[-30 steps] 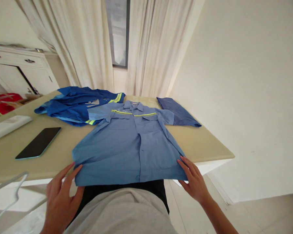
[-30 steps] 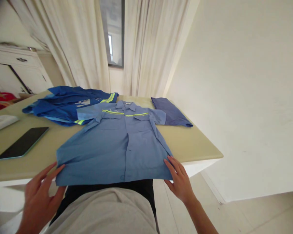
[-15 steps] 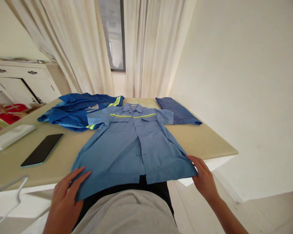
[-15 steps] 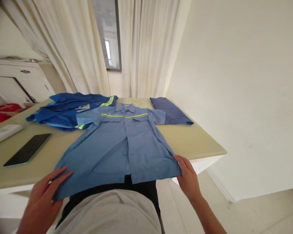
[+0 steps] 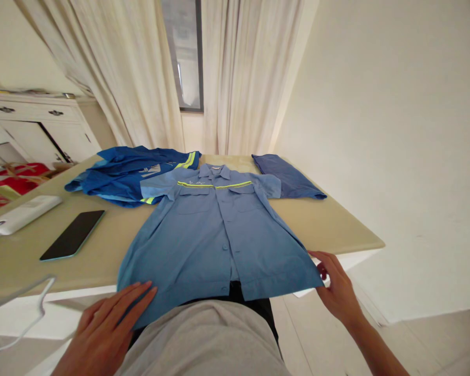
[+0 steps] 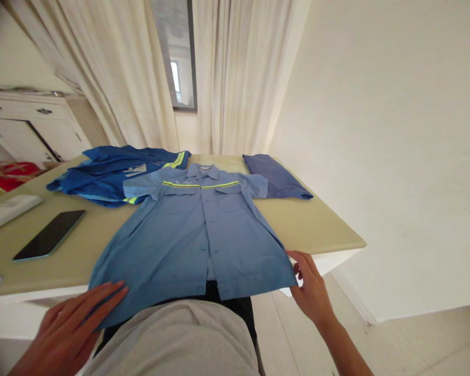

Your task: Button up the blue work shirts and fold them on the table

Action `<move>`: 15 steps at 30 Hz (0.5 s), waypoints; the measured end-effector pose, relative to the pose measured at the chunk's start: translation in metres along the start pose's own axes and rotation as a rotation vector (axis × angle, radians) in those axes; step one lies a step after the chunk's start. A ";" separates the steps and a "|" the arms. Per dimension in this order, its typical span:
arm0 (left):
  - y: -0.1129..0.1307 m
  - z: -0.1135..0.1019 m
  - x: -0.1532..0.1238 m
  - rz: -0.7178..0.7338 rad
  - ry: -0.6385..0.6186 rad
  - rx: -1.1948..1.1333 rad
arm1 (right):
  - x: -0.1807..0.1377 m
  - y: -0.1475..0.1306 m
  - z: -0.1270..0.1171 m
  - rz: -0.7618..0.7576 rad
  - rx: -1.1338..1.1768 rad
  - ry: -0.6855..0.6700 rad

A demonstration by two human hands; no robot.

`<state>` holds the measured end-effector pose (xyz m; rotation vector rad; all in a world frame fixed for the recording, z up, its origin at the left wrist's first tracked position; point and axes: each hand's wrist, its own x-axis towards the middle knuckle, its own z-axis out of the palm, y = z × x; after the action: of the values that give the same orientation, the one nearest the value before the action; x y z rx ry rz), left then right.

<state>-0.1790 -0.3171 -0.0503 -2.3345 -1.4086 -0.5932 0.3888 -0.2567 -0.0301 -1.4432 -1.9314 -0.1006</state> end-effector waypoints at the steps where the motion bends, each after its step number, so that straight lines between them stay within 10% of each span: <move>1: 0.007 -0.001 0.007 0.028 -0.008 0.000 | 0.000 0.003 -0.002 -0.088 -0.026 -0.041; 8: 0.064 0.021 0.092 0.114 -0.053 -0.108 | 0.032 -0.032 0.023 -0.386 -0.063 -0.032; 15: 0.112 0.055 0.168 0.199 -0.223 -0.148 | 0.163 -0.127 0.092 -0.349 -0.124 -0.346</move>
<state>0.0001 -0.2143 -0.0186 -2.6897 -1.2353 -0.4025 0.2146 -0.1300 0.0384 -1.2467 -2.4894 -0.1400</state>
